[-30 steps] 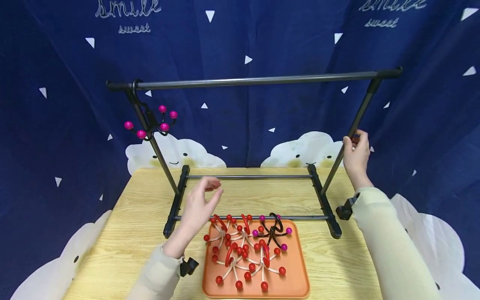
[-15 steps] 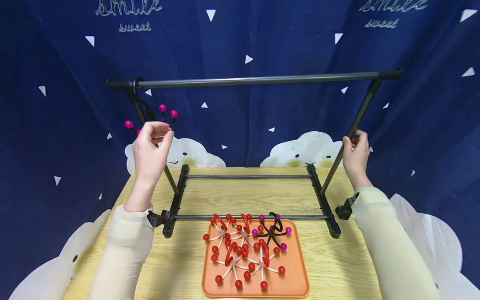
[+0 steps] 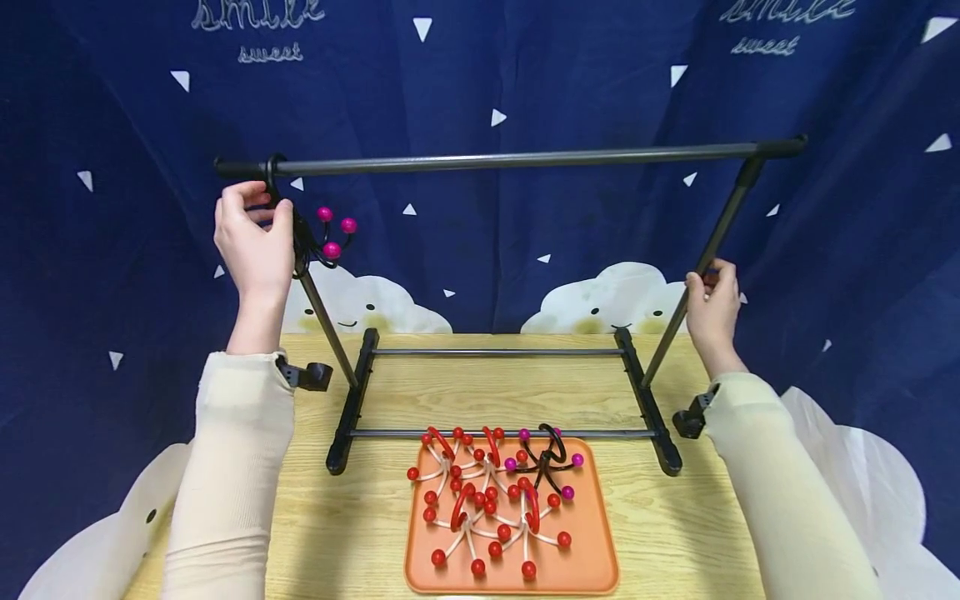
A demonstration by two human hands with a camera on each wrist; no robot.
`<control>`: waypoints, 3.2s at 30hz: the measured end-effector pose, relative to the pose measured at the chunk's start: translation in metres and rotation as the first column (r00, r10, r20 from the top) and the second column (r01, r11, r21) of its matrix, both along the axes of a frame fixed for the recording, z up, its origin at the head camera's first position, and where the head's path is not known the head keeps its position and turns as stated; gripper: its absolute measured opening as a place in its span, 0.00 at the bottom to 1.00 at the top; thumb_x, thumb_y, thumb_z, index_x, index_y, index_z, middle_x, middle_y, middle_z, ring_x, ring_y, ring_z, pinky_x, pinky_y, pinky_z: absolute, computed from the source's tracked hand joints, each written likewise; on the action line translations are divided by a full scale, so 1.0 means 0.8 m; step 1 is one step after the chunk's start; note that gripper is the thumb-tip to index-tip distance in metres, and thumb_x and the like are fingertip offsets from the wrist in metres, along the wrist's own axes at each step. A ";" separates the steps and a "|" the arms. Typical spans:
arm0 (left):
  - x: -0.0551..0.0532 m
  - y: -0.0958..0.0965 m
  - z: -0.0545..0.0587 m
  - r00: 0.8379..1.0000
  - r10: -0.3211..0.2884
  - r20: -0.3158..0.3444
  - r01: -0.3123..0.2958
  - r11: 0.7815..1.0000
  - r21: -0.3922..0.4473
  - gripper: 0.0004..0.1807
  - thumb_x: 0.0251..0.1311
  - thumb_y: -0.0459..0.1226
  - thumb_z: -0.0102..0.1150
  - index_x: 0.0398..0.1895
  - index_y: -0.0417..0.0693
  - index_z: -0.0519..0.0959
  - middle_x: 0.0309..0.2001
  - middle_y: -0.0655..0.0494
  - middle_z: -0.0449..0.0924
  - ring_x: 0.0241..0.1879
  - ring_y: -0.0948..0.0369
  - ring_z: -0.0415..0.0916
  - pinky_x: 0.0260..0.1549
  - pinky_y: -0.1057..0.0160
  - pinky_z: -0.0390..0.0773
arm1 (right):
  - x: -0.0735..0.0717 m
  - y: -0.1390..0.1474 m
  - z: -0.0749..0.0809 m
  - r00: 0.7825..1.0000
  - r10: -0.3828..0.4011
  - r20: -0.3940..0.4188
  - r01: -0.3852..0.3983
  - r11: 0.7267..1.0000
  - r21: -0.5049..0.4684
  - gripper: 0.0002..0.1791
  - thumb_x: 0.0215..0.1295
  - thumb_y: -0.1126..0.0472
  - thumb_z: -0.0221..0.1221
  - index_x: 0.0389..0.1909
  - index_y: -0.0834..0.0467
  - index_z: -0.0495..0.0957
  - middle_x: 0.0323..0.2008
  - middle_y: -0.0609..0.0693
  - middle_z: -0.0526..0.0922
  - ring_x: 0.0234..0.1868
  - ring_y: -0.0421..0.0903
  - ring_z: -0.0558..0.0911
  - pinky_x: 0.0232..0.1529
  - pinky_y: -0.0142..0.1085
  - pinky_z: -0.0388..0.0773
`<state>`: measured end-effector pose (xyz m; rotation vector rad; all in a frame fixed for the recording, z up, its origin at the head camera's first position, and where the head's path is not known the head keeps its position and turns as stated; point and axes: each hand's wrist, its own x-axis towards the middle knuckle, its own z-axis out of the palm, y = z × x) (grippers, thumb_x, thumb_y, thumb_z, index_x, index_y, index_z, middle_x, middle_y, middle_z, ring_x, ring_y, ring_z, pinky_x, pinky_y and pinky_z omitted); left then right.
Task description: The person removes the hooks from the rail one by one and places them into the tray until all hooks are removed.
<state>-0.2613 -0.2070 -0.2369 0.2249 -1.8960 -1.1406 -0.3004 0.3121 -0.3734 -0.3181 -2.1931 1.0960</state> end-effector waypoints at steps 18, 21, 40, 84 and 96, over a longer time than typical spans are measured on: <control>-0.012 -0.012 0.030 0.988 -0.045 0.149 0.039 0.998 0.041 0.13 0.54 0.39 0.59 0.43 0.48 0.78 0.36 0.60 0.81 0.30 0.75 0.73 0.36 0.76 0.71 | -0.001 0.000 0.001 1.000 0.008 0.017 -0.008 1.000 0.000 0.21 0.68 0.52 0.46 0.57 0.58 0.62 0.47 0.55 0.70 0.41 0.36 0.69 0.45 0.28 0.65; -0.013 -0.011 0.032 0.985 -0.042 0.167 0.036 0.999 0.040 0.13 0.55 0.39 0.58 0.44 0.47 0.78 0.38 0.58 0.82 0.28 0.78 0.72 0.33 0.77 0.70 | -0.001 -0.001 0.001 1.000 0.008 0.018 -0.008 1.000 -0.002 0.21 0.68 0.53 0.46 0.57 0.58 0.62 0.48 0.56 0.70 0.40 0.36 0.69 0.44 0.27 0.66; -0.003 0.013 0.037 0.990 -0.140 0.001 0.139 0.984 0.115 0.10 0.56 0.34 0.57 0.42 0.44 0.78 0.32 0.59 0.79 0.28 0.73 0.76 0.29 0.78 0.76 | 0.000 0.001 0.000 1.000 -0.004 0.011 0.004 1.000 0.009 0.21 0.68 0.53 0.46 0.57 0.59 0.62 0.48 0.57 0.70 0.43 0.42 0.70 0.46 0.29 0.65; 0.073 0.143 -0.057 0.766 -0.624 0.152 0.603 0.780 0.166 0.11 0.55 0.31 0.59 0.41 0.38 0.77 0.36 0.45 0.80 0.33 0.64 0.77 0.30 0.74 0.73 | 0.001 -0.001 -0.002 1.000 -0.002 0.017 0.002 1.000 0.015 0.21 0.68 0.53 0.46 0.57 0.59 0.62 0.48 0.57 0.70 0.42 0.41 0.70 0.46 0.29 0.67; 0.100 0.190 -0.110 0.676 -0.694 0.250 0.672 0.719 0.179 0.09 0.53 0.33 0.61 0.38 0.42 0.78 0.34 0.50 0.81 0.34 0.60 0.77 0.35 0.67 0.76 | -0.001 -0.002 -0.002 1.000 -0.015 -0.008 0.015 0.999 0.029 0.21 0.67 0.54 0.48 0.56 0.59 0.62 0.48 0.58 0.71 0.43 0.45 0.72 0.48 0.30 0.66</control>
